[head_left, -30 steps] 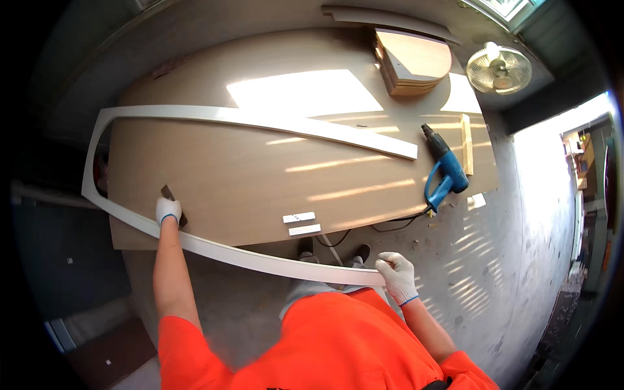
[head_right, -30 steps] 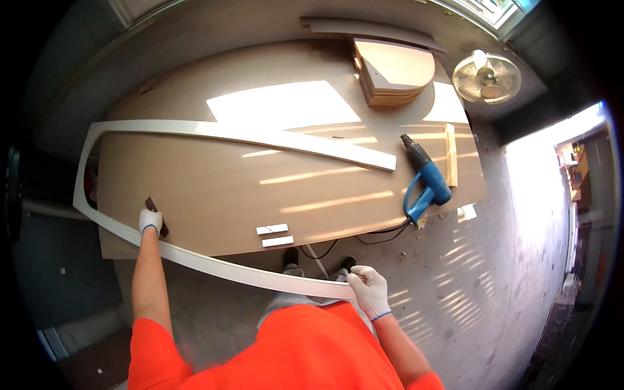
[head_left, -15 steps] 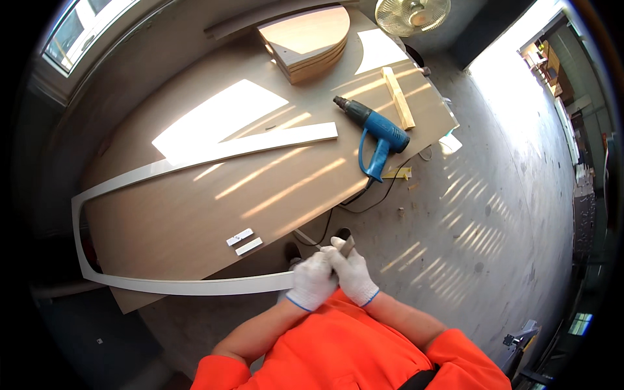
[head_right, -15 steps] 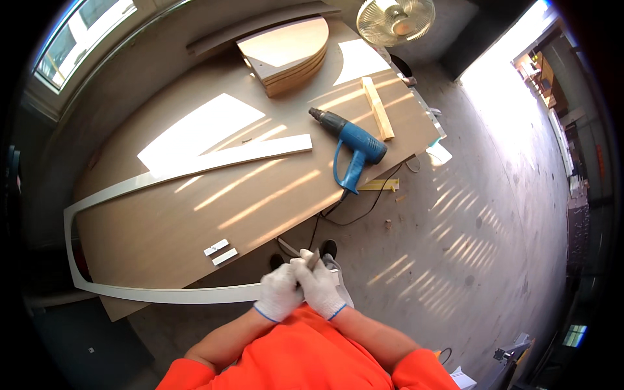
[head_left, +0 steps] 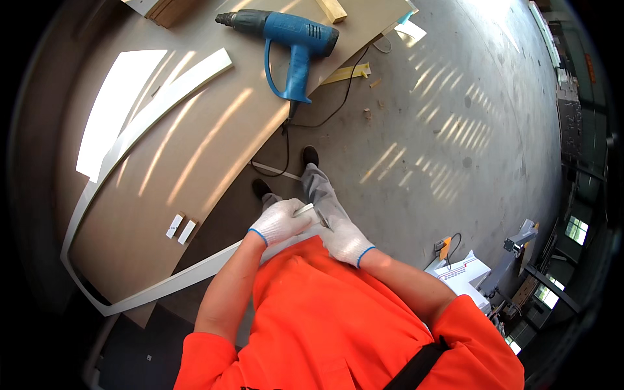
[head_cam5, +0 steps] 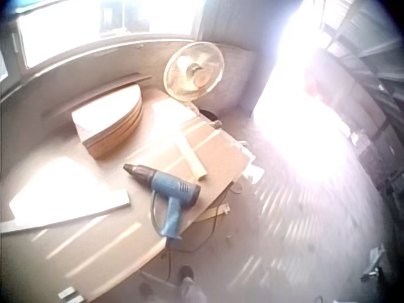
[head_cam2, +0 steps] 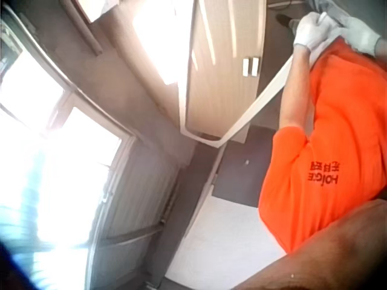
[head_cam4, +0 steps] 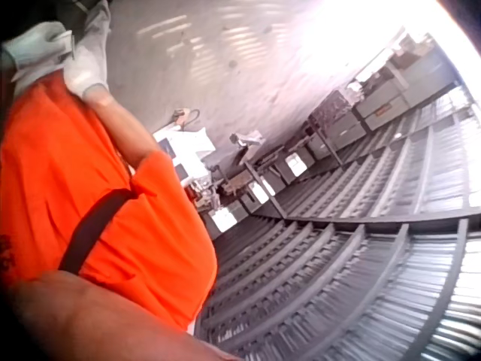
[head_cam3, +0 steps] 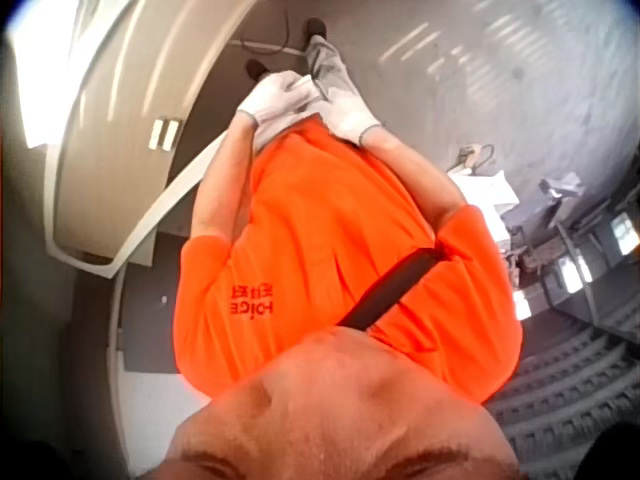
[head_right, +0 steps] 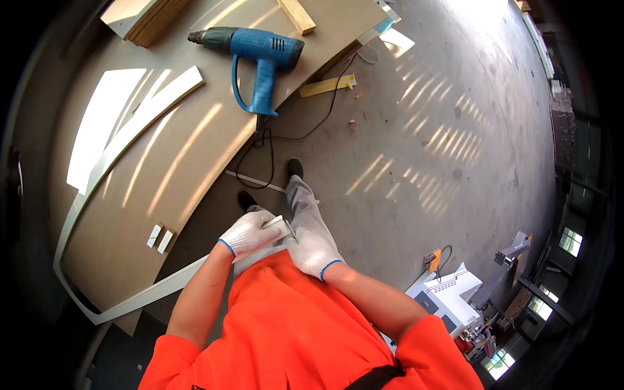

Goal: The person uses a heat gun to warm a white edge banding strip on a large, curved wooden panel. They press the strip along the edge with gloved hands to ensure adhesion, then use a utility knife to trim the excess material flush with the panel's surface. The process is repeated along the curved edge of the furniture piece.

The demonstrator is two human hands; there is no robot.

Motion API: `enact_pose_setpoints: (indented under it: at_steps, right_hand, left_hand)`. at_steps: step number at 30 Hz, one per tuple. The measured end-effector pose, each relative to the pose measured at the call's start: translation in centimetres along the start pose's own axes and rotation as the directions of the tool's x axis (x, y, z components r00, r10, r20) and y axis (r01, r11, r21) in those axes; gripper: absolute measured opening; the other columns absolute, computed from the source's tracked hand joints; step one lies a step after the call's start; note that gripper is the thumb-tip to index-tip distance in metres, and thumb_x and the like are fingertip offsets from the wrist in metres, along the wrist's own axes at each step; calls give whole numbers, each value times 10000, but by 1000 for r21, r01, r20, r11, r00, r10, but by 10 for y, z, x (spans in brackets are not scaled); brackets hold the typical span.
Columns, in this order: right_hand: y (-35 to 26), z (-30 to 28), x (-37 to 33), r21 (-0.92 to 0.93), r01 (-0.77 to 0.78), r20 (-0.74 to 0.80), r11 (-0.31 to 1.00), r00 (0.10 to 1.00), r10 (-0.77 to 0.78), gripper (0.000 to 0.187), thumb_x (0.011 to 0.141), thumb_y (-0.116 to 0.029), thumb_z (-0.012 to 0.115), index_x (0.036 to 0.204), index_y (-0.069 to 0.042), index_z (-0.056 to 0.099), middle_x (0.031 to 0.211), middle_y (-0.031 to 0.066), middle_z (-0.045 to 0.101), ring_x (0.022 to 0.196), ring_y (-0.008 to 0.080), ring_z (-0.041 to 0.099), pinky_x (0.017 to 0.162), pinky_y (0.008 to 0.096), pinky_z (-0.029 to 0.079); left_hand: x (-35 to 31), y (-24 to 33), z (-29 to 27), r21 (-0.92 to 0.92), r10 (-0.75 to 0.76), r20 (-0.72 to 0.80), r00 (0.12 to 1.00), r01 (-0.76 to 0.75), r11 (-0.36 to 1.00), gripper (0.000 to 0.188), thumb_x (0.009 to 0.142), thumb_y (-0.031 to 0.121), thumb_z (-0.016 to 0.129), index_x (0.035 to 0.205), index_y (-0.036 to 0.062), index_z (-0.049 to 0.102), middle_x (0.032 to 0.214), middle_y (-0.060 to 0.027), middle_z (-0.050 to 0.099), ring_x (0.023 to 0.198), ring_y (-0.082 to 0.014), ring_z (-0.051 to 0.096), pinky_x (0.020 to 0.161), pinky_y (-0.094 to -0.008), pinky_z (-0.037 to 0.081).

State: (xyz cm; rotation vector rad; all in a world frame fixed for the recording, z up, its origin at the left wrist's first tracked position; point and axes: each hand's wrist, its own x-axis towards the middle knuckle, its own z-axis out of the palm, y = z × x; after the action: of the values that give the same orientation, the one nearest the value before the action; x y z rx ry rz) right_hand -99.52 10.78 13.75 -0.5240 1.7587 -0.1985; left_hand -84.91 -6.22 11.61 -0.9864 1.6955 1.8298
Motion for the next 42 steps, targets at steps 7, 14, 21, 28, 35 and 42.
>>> enact_pose_setpoints:
  at_steps: [7, 14, 21, 28, 35, 42]
  right_hand:
    - [-41, -4, -9, -283, 21, -66, 959, 997, -41, 331, 1021, -234, 597, 1070, 80, 692, 1019, 377, 738, 1015, 525, 727, 922, 567, 571]
    - [-50, -2, -2, -348, -31, -4, 937, 1000, 31, 385, 994, -212, 578, 1187, 104, 680, 1012, 371, 731, 990, 551, 712, 895, 597, 566]
    - [-51, 5, 3, -388, -127, -29, 913, 992, 126, 341, 1001, -191, 576, 1079, 76, 772, 1103, 357, 746, 1068, 510, 729, 938, 558, 583]
    - [-50, 4, 12, -315, -161, -3, 936, 986, 169, 397, 1009, -206, 562, 1182, 115, 720, 1097, 381, 738, 1047, 544, 721, 922, 559, 571]
    - [-55, 1, 14, -299, -147, 25, 943, 986, 162, 487, 982, -155, 567, 1391, 103, 625, 1123, 370, 746, 1052, 535, 733, 914, 547, 579]
    - [-44, 1, 35, -411, -136, 110, 901, 974, 197, 576, 954, -103, 588, 1515, 28, 568, 1147, 367, 747, 1098, 525, 734, 931, 529, 588]
  left_hand:
    - [7, -15, 6, 72, 100, -74, 992, -95, 993, 385, 943, 298, 704, 1179, -4, 747, 1090, -238, 779, 1037, -394, 755, 918, -445, 575]
    - [16, -31, 14, -113, 122, -85, 989, -132, 985, 371, 982, 269, 691, 1190, -34, 739, 1141, -206, 785, 1085, -336, 750, 954, -423, 565]
    - [25, -29, 16, -506, 54, 25, 998, -34, 862, 424, 1041, 344, 674, 1125, -67, 739, 1013, -104, 756, 919, -169, 680, 827, -333, 551]
    - [28, -21, 8, -376, 13, 32, 999, 0, 926, 480, 1016, 413, 700, 1024, -62, 775, 920, -138, 774, 842, -202, 714, 772, -364, 576]
    - [33, -27, 23, -164, 47, -167, 985, -75, 984, 512, 974, 505, 699, 1041, 17, 839, 1077, -222, 806, 1031, -369, 775, 936, -457, 576]
    - [36, -27, 32, -71, 67, -269, 961, -89, 994, 457, 976, 448, 712, 990, 1, 805, 1035, -249, 792, 994, -388, 772, 901, -459, 585]
